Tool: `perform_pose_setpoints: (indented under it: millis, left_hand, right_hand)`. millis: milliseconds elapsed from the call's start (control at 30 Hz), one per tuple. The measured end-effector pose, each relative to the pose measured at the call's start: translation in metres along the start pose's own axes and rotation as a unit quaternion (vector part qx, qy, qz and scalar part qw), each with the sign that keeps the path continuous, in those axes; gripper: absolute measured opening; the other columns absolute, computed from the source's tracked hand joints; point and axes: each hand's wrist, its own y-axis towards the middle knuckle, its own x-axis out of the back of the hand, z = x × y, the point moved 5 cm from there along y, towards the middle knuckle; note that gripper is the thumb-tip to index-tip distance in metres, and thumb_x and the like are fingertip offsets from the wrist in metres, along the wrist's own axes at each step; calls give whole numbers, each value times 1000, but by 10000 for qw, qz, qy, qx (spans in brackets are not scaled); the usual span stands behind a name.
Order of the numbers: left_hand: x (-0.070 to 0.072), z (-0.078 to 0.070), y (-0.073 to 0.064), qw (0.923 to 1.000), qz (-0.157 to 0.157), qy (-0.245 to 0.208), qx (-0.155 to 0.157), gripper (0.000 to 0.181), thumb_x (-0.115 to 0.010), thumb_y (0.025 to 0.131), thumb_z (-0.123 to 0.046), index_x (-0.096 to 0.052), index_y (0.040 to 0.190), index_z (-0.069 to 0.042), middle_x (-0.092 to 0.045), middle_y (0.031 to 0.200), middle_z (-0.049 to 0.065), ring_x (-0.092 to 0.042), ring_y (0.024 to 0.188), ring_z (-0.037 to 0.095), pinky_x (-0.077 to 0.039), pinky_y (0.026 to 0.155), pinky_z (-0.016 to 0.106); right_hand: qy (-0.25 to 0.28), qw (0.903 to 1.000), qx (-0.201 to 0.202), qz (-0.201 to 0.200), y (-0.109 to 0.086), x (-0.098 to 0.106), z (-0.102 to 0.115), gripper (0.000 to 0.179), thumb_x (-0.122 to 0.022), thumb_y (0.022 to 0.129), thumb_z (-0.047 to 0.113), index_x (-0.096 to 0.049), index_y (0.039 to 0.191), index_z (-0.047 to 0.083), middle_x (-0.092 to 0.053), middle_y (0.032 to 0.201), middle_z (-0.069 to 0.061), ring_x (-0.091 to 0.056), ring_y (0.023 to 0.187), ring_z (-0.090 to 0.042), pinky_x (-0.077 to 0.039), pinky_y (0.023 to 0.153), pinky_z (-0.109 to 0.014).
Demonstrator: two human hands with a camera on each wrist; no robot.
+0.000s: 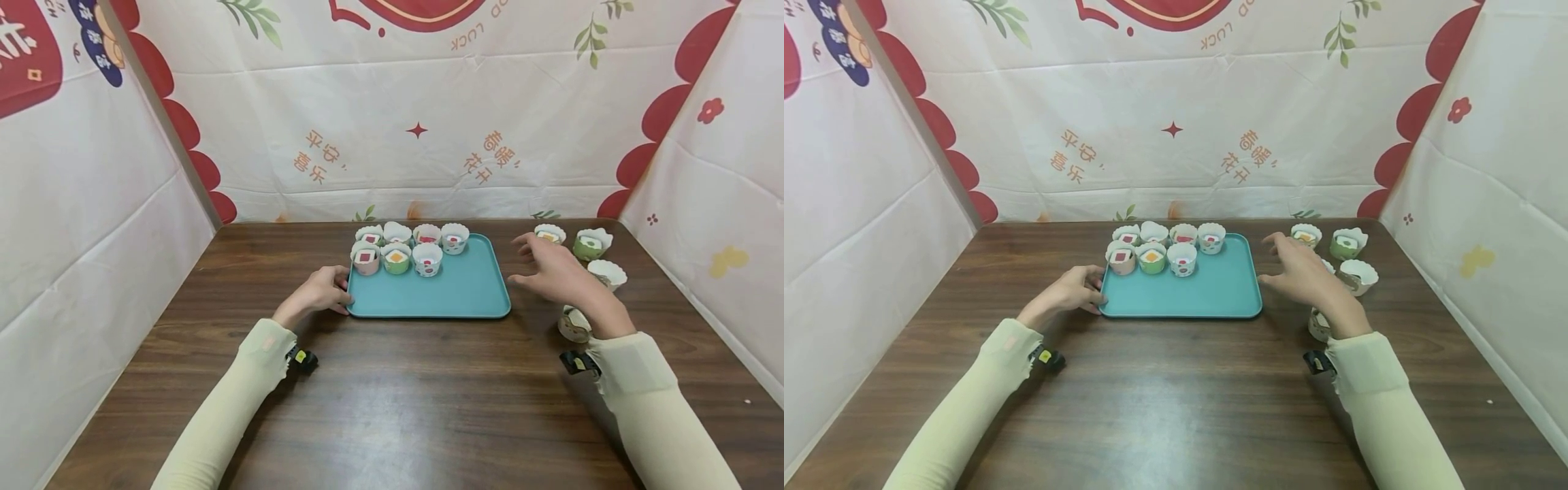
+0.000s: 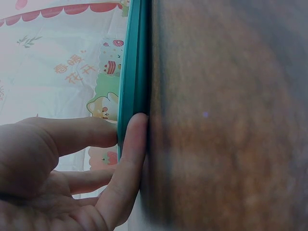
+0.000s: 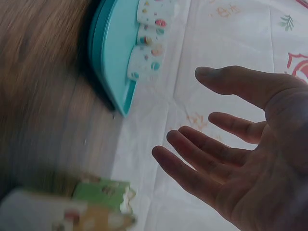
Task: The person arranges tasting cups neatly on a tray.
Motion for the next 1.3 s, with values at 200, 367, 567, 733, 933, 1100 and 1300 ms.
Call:
perform_pose_setpoints:
  millis: [200, 367, 567, 733, 933, 1100, 1300]
  left_hand:
    - [-1, 1, 1, 10000, -2, -20, -7, 72, -68, 92, 7, -35, 156, 5, -51, 118, 21, -64, 89, 23, -69, 75, 35]
    - [-1, 1, 0, 10000, 2, -31, -3, 71, -67, 92, 7, -35, 156, 5, -51, 118, 21, -64, 89, 23, -69, 75, 35]
    - [-1, 2, 1, 10000, 4, -60, -4, 72, -67, 92, 8, -34, 156, 5, -51, 118, 21, -64, 89, 23, -69, 74, 35]
    - [-1, 2, 1, 10000, -6, -94, 11, 72, -67, 92, 9, -35, 156, 5, -51, 119, 22, -64, 87, 24, -69, 74, 35]
    - [-1, 1, 1, 10000, -18, -72, 26, 73, -67, 91, 9, -34, 156, 5, -51, 119, 22, -64, 87, 24, -69, 73, 35]
    - [-1, 1, 0, 10000, 3, -74, 27, 73, -67, 92, 8, -34, 156, 5, -51, 120, 22, -64, 88, 24, -69, 74, 35]
    - [0, 1, 0, 10000, -4, -47, 9, 73, -67, 92, 8, -34, 156, 5, -51, 121, 23, -65, 87, 24, -69, 74, 35]
  right_hand:
    - [-41, 9999, -146, 1, -13, 8, -19, 67, -79, 90, 18, -45, 141, -8, -60, 130, -33, -59, 122, -49, -54, 94, -66]
    - [-142, 9998, -169, 8, -23, 14, -32, 64, -81, 89, 21, -49, 137, -6, -63, 127, -32, -62, 117, -48, -55, 93, -65]
    - [-240, 9996, -118, 129, -36, 20, -44, 64, -85, 85, 24, -52, 132, -5, -68, 116, -30, -69, 105, -44, -58, 88, -62]
    - [-294, 9977, -333, 516, -42, 22, -54, 65, -88, 82, 30, -56, 127, -3, -71, 111, -24, -70, 101, -38, -60, 84, -53]
    - [-425, 9952, -264, 840, -47, 24, -62, 62, -92, 75, 36, -64, 118, 1, -75, 106, -14, -69, 99, -29, -56, 77, -36]
    - [-38, 9903, -287, 1355, -51, 19, -70, 62, -91, 76, 28, -61, 121, -2, -71, 111, -17, -67, 103, -32, -57, 78, -35]
    - [468, 9733, -411, 2209, -58, 14, -79, 68, -89, 78, 20, -55, 131, -7, -64, 122, -23, -61, 112, -41, -58, 86, -42]
